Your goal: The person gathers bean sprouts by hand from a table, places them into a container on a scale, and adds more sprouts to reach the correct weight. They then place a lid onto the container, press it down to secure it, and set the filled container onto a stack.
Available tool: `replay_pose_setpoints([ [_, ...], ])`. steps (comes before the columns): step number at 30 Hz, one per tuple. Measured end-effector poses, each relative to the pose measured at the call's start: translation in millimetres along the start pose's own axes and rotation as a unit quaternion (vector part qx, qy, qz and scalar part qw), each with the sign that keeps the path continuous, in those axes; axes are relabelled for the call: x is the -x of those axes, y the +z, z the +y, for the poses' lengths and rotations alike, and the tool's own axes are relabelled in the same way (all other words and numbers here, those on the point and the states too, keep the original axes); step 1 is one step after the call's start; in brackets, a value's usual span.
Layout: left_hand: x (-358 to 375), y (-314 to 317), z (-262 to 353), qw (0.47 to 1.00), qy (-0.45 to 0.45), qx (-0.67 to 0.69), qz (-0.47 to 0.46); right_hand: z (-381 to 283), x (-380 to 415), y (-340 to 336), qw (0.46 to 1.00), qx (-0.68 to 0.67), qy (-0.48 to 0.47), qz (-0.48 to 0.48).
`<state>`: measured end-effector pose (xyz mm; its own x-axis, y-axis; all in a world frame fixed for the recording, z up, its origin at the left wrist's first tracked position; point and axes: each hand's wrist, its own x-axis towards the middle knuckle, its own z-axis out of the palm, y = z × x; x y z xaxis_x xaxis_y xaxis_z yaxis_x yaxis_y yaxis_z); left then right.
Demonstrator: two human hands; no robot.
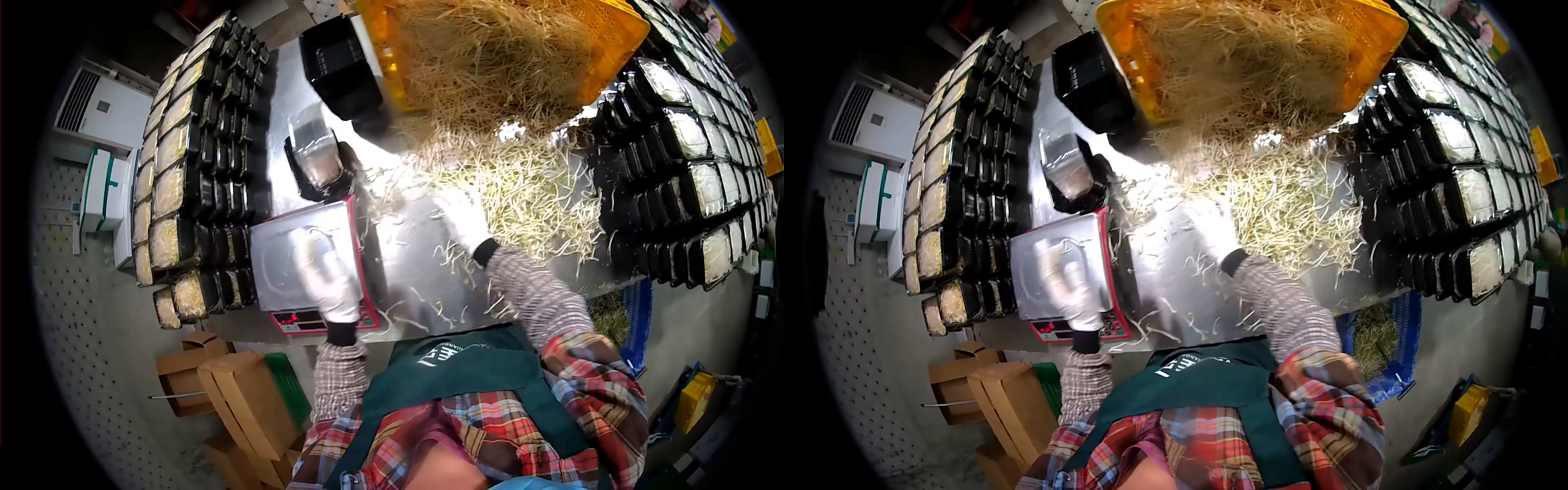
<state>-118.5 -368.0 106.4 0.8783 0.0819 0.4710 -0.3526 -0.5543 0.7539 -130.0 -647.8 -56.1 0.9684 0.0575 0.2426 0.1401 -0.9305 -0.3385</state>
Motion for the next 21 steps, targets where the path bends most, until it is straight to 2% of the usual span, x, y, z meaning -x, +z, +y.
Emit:
replay_pose_setpoints([
  [2,11.7,69.0,-7.5,0.983,-0.023,0.077,-0.166,43.8,9.6,-51.4,0.999,0.013,-0.001,0.035],
  [3,9.8,105.1,-4.7,0.962,-0.085,0.146,-0.215,61.8,6.8,-77.5,0.999,0.008,0.02,0.037],
  [5,0.0,168.5,-10.9,0.955,-0.038,0.066,-0.287,104.2,-8.2,-114.4,0.998,-0.022,0.041,0.044],
  [6,-6.2,192.6,-15.6,0.947,0.073,-0.083,-0.301,119.9,-18.3,-129.5,0.998,0.0,0.06,0.018],
  [8,-36.8,239.1,3.6,0.927,0.056,-0.136,-0.346,140.6,-46.2,-150.7,0.997,0.041,0.061,0.011],
  [9,-52.3,262.3,11.5,0.896,0.074,-0.235,-0.369,149.9,-59.1,-156.7,0.998,0.024,0.047,0.017],
  [10,-74.0,274.3,35.4,0.869,0.066,-0.279,-0.404,157.8,-71.7,-158.7,0.998,0.04,0.042,0.005],
  [12,-103.1,307.5,39.2,0.891,0.169,-0.269,-0.326,176.0,-97.1,-169.8,0.997,0.07,0.024,0.03],
  [14,-149.2,333.9,49.1,0.909,0.265,-0.248,-0.203,201.8,-129.5,-181.5,0.985,0.073,-0.009,0.155],
  [16,-202.0,341.8,72.8,0.881,0.334,-0.3,-0.15,213.4,-169.6,-209.4,0.983,0.05,-0.006,0.177],
  [18,-256.9,355.5,86.4,0.812,0.344,-0.449,-0.143,219.1,-213.1,-212.5,0.975,0.076,-0.046,0.202],
  [20,-294.2,371.6,87.6,0.665,0.312,-0.645,-0.212,219.6,-256.9,-211.5,0.979,0.159,-0.025,0.124],
  [21,-306.6,372.9,77.8,0.606,0.347,-0.675,-0.237,207.3,-278.1,-224.8,0.97,0.238,0.023,0.037],
])
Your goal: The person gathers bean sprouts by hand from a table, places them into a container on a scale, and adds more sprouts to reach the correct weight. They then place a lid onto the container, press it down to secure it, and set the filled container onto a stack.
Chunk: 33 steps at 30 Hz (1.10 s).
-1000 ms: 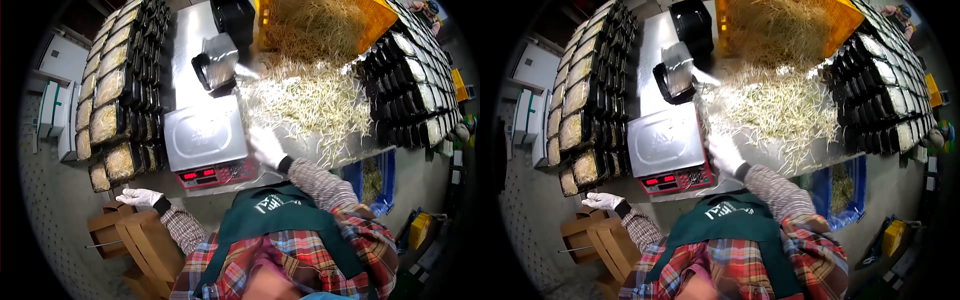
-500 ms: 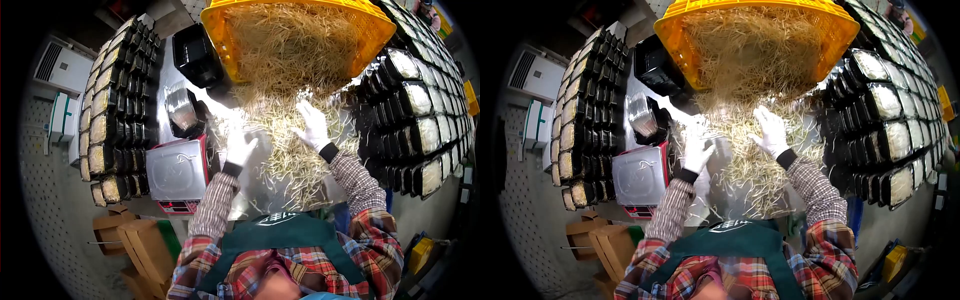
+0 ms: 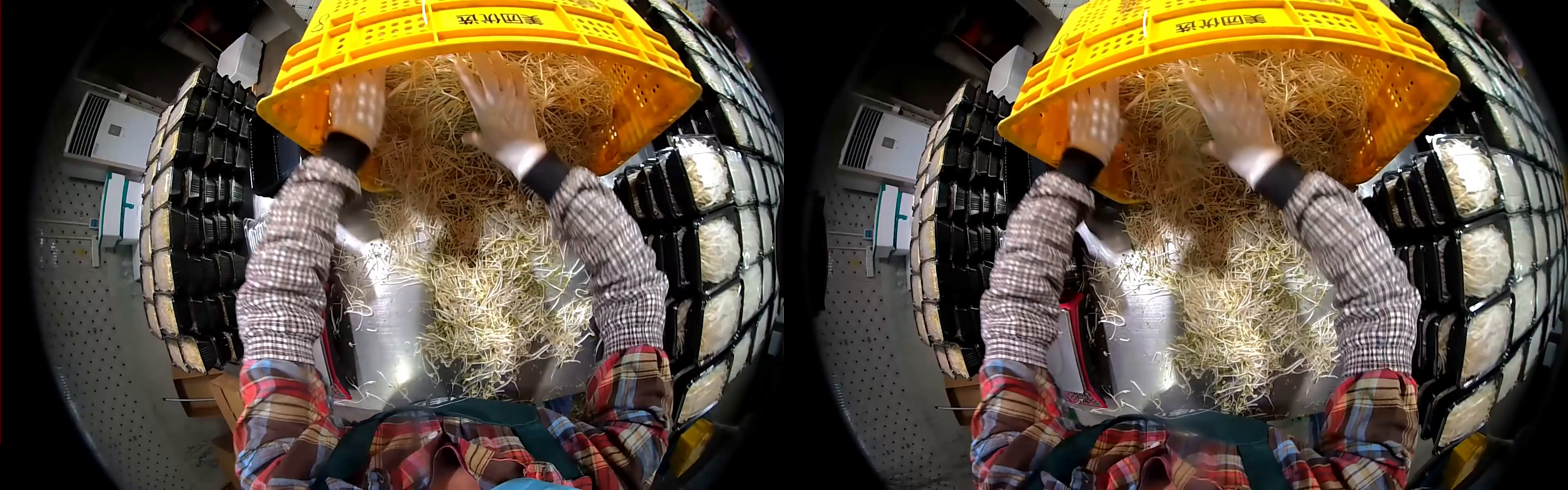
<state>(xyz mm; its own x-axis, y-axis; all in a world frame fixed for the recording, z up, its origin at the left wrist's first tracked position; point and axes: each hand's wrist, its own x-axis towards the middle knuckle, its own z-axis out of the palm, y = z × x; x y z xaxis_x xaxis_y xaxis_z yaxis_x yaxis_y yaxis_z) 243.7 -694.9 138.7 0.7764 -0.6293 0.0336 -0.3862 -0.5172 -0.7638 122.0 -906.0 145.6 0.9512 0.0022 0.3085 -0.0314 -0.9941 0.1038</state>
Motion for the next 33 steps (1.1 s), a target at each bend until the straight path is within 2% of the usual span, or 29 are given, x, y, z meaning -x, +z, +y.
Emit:
replay_pose_setpoints([
  [1,-6.7,15.6,-11.4,0.997,0.052,-0.058,-0.017,5.8,-18.4,-7.6,0.995,0.067,-0.024,-0.073],
  [2,-22.1,31.8,-16.8,0.974,0.091,-0.205,-0.039,12.6,-36.1,10.5,0.996,0.08,-0.024,-0.037],
  [3,-37.4,47.5,-22.3,0.928,0.137,-0.343,-0.049,15.7,-48.3,26.3,0.995,0.093,-0.022,-0.001],
  [5,-51.9,13.5,-27.7,0.955,0.131,-0.248,-0.101,17.4,-58.9,22.1,0.997,0.007,-0.004,-0.074],
  [6,-49.4,6.3,-31.2,0.989,0.108,-0.014,-0.103,16.6,-63.1,21.2,0.993,-0.035,0.002,-0.111],
  [7,-46.9,26.8,-27.1,0.974,0.097,-0.202,-0.042,16.4,-61.7,33.5,0.999,0.02,-0.019,-0.043],
  [8,-42.7,55.9,-20.1,0.92,0.086,-0.382,0.022,17.7,-56.3,48.9,0.996,0.074,-0.036,0.025],
  [9,-44.4,52.7,-16.3,0.953,0.083,-0.292,0.005,16.8,-51.5,61.6,0.986,0.127,-0.05,0.092],
  [11,-47.7,45.7,-8.6,0.992,0.07,-0.101,-0.025,16.6,-61.2,76.3,0.978,0.173,-0.044,0.108],
  [12,-57.9,63.9,-3.4,0.998,0.052,-0.023,0.015,21.2,-61.4,79.0,0.98,0.125,-0.046,0.147],
  [13,-56.6,52.7,-7.1,0.996,0.033,0.055,0.055,26.3,-59.9,82.6,0.978,0.085,-0.053,0.183],
  [14,-49.9,42.2,-10.5,0.993,0.069,-0.092,0.0,31.3,-58.5,85.7,0.973,0.045,-0.063,0.219],
  [16,-36.2,2.9,-21.2,0.985,0.046,0.167,-0.018,36.3,-55.3,83.1,0.954,-0.019,-0.095,0.283],
  [17,-32.6,39.9,-13.9,0.97,0.054,0.12,0.204,38.3,-49.1,81.0,0.956,-0.017,-0.093,0.276],
  [18,-29.0,77.0,-6.6,0.906,0.029,0.058,0.417,37.1,-40.4,68.8,0.959,-0.015,-0.091,0.27],
  [19,-16.4,52.1,-10.2,0.923,0.008,0.102,0.372,35.9,-31.4,55.4,0.961,-0.015,-0.089,0.262],
  [20,-7.5,24.9,-9.9,0.935,-0.013,0.145,0.324,36.6,-24.0,41.0,0.944,-0.051,-0.105,0.308],
  [21,8.1,-15.5,-16.4,0.943,-0.034,0.187,0.273,37.4,-13.7,26.1,0.975,-0.058,-0.087,0.195],
  [22,42.4,-69.2,-31.3,0.959,-0.023,0.282,0.027,41.6,1.1,25.2,0.977,-0.057,-0.095,0.184],
  [23,51.6,-49.0,-26.9,0.943,-0.031,0.255,0.212,34.3,12.9,0.3,0.961,-0.082,-0.125,0.234],
  [24,69.3,-54.3,-32.2,0.933,-0.023,0.275,0.231,26.8,24.7,-24.8,0.941,-0.103,-0.156,0.283],
  [26,112.5,-78.4,-47.3,0.907,-0.008,0.332,0.258,9.1,45.3,-62.0,0.927,-0.16,-0.211,0.267],
  [27,134.2,-90.4,-52.3,0.907,-0.008,0.365,0.209,2.1,56.4,-76.7,0.922,-0.168,-0.235,0.258],
  [29,167.0,-94.3,-56.4,0.9,0.006,0.432,0.057,-8.5,78.1,-99.6,0.955,-0.13,-0.244,0.104],
  [30,180.5,-107.2,-63.2,0.871,0.056,0.486,-0.045,-16.8,78.3,-113.2,0.957,-0.166,-0.234,-0.053],
  [31,180.2,-83.6,-54.9,0.815,0.133,0.553,-0.112,-25.3,78.6,-124.3,0.932,-0.199,-0.217,-0.211],
  [32,178.9,-39.6,-42.0,0.793,0.201,0.558,-0.138,-23.4,71.6,-113.7,0.891,-0.221,-0.265,-0.295],
  [33,184.4,-19.6,-33.4,0.797,0.228,0.529,-0.183,-13.5,66.1,-65.8,0.854,-0.277,-0.304,-0.319],
])
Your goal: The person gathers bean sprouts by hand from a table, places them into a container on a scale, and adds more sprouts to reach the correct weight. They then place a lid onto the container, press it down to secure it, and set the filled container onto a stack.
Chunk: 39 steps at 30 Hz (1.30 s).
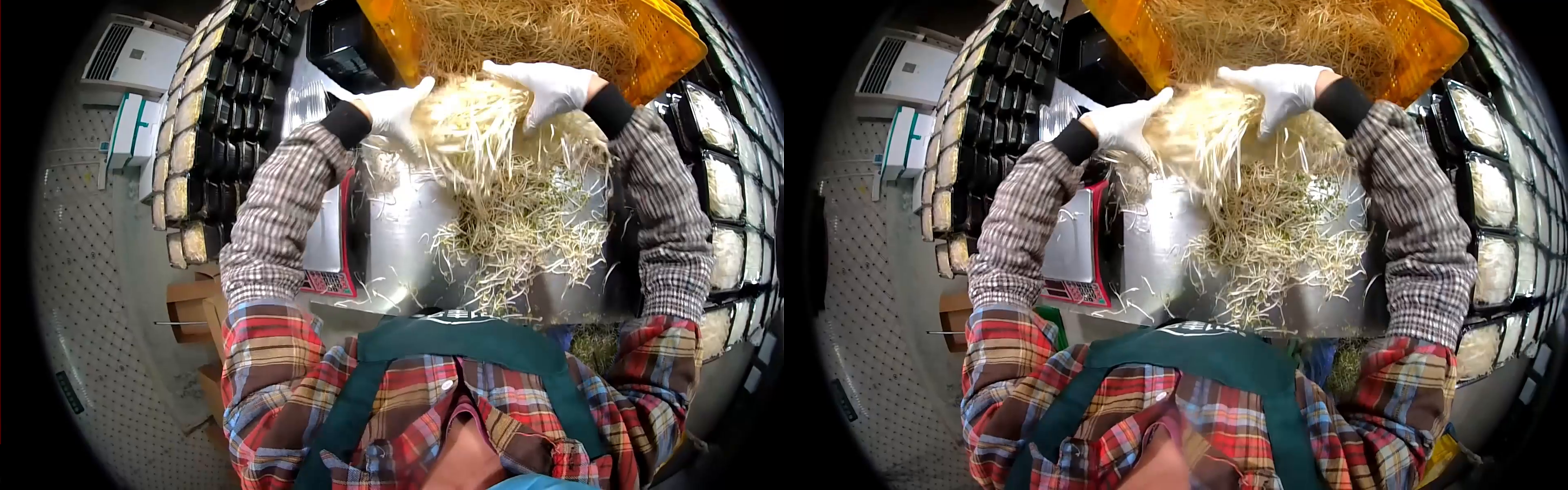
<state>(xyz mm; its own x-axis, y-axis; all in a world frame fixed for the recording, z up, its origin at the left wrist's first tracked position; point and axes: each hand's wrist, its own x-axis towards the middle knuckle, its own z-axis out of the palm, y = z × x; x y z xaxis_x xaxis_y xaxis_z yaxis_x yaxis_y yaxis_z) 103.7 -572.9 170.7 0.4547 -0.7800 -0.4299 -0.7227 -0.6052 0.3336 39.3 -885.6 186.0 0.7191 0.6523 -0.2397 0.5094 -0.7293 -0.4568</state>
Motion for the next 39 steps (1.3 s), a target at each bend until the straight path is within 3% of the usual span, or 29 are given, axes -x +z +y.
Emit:
replay_pose_setpoints([
  [1,-1.1,16.8,-14.4,0.998,-0.006,-0.021,-0.056,5.6,1.4,9.6,0.999,-0.017,0.037,-0.013],
  [2,-0.1,23.3,-17.2,0.989,-0.067,-0.07,-0.109,9.8,1.4,15.2,0.996,-0.032,0.073,-0.026],
  [3,10.6,32.6,-19.4,0.985,-0.102,-0.016,-0.136,14.0,5.6,30.3,0.998,-0.015,0.061,0.004],
  [5,45.4,75.7,-17.4,0.997,-0.04,0.068,-0.011,-6.3,18.1,63.9,0.995,0.051,0.059,0.055],
  [6,60.3,102.8,-14.1,0.99,0.034,0.111,0.078,-17.8,23.4,89.7,0.99,0.093,0.059,0.09],
  [8,67.0,160.8,-0.9,0.976,0.076,0.053,0.195,-66.4,30.3,142.2,0.982,0.099,0.072,0.147],
  [9,72.3,175.9,14.6,0.96,0.09,0.08,0.254,-89.3,28.3,160.5,0.985,0.087,0.08,0.127],
  [11,60.7,215.8,31.3,0.98,-0.059,-0.104,0.162,-91.8,15.3,208.8,0.987,0.107,0.06,0.102],
  [12,57.2,212.7,39.1,0.986,-0.068,-0.061,0.136,-88.2,8.8,208.3,0.986,0.106,0.089,0.097],
  [15,11.0,198.1,23.6,0.972,-0.135,-0.029,0.188,-64.3,-27.9,187.2,0.969,0.143,0.185,0.076],
  [16,-0.9,181.3,18.6,0.977,-0.166,-0.076,0.109,-47.0,-39.3,183.8,0.962,0.17,0.205,0.055],
  [19,-27.8,188.4,-5.9,0.979,-0.157,-0.074,0.11,-23.0,-60.4,176.8,0.961,0.144,0.237,0.0],
  [22,-37.1,195.1,-15.7,0.981,-0.166,-0.012,0.102,-18.3,-67.1,177.8,0.97,0.109,0.214,-0.02],
  [23,-37.0,198.4,-15.3,0.979,-0.174,0.024,0.104,2.4,-69.3,202.6,0.971,0.161,0.171,0.045],
  [25,-37.9,215.0,-16.2,0.969,-0.197,0.046,0.144,11.0,-69.1,208.5,0.979,0.119,0.165,0.031],
  [29,-29.6,234.1,-14.2,0.96,-0.021,0.158,0.228,-12.0,-52.1,178.5,0.987,0.083,0.139,0.015],
  [32,5.9,203.3,24.9,0.984,-0.057,0.084,0.15,-31.9,-36.2,160.4,0.988,0.121,0.093,0.014],
  [33,-1.6,242.4,8.6,0.982,-0.021,0.09,0.164,-35.7,-27.9,155.9,0.988,0.129,0.083,0.012],
  [34,10.5,242.2,13.8,0.985,-0.021,0.069,0.16,-40.5,-18.9,148.8,0.988,0.136,0.074,0.01],
  [38,52.7,268.9,12.9,0.981,-0.018,0.002,0.192,-49.3,20.9,106.0,0.973,0.139,0.183,-0.015],
  [39,58.2,285.8,5.6,0.977,-0.018,-0.011,0.211,-52.9,28.4,100.8,0.976,0.135,0.172,0.01],
])
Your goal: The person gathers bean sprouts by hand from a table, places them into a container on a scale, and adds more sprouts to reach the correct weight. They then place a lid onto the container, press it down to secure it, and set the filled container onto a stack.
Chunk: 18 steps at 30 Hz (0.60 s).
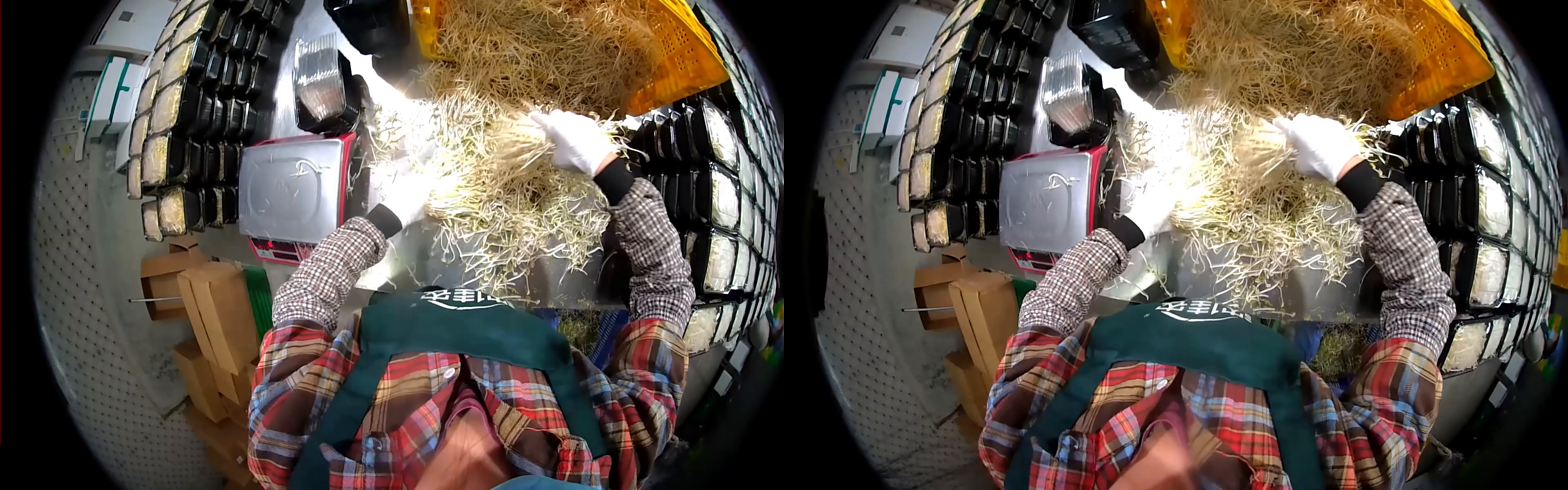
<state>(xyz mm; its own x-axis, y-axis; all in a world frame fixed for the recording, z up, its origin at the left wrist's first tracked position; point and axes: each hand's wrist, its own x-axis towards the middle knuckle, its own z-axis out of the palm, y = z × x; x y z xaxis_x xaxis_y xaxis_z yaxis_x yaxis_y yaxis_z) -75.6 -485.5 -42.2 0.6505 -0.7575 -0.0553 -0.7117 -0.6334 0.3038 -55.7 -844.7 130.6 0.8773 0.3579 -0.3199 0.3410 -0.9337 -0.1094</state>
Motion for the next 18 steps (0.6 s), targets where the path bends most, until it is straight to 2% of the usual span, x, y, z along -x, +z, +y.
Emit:
replay_pose_setpoints([
  [1,9.2,-7.5,1.8,1.0,0.002,-0.014,0.019,-4.4,5.9,-9.4,1.0,-0.009,-0.009,0.026],
  [4,6.2,-75.0,-19.8,0.967,-0.011,0.255,-0.018,-48.8,13.4,-18.5,0.987,-0.086,-0.05,0.124],
  [5,3.2,-92.3,-16.7,0.91,-0.103,0.399,0.03,-65.0,10.4,-15.4,0.98,-0.114,-0.064,0.151],
  [6,0.2,-110.3,-13.2,0.819,-0.176,0.535,0.107,-81.8,1.2,3.2,0.978,-0.109,-0.052,0.171],
  [7,-10.8,-145.3,9.7,0.739,-0.272,0.59,0.178,-98.3,-10.1,20.8,0.95,-0.129,-0.115,0.26],
  [8,-16.8,-139.6,7.2,0.742,-0.223,0.6,0.196,-114.7,-23.7,43.5,0.969,-0.107,-0.091,0.203],
  [9,-21.6,-82.4,-20.4,0.829,-0.163,0.521,0.121,-133.7,-29.9,51.3,0.983,-0.088,-0.058,0.152],
  [10,-26.3,-25.9,-47.6,0.895,-0.087,0.432,0.064,-139.8,-40.1,78.4,0.941,-0.239,-0.115,0.211],
  [11,-24.1,-17.1,-44.7,0.922,-0.08,0.378,0.038,-137.1,-43.8,91.4,0.956,-0.181,-0.112,0.199],
  [13,-8.3,-2.0,-37.9,0.944,-0.106,0.314,0.002,-135.6,-49.3,107.4,0.976,-0.063,-0.112,0.177],
  [14,-7.1,7.6,-39.9,0.934,-0.131,0.331,-0.01,-126.5,-47.5,108.1,0.981,-0.058,-0.105,0.15],
  [15,3.3,-37.4,-14.6,0.993,-0.073,0.087,-0.027,-124.9,-42.7,100.0,0.986,-0.055,-0.097,0.121],
  [16,3.5,-52.0,-6.2,0.992,-0.081,0.084,-0.055,-125.4,-38.2,97.3,0.991,-0.029,-0.054,0.123],
  [18,0.0,-66.2,1.0,0.987,-0.098,0.074,-0.104,-127.1,-42.3,88.5,0.996,-0.055,-0.031,0.068],
])
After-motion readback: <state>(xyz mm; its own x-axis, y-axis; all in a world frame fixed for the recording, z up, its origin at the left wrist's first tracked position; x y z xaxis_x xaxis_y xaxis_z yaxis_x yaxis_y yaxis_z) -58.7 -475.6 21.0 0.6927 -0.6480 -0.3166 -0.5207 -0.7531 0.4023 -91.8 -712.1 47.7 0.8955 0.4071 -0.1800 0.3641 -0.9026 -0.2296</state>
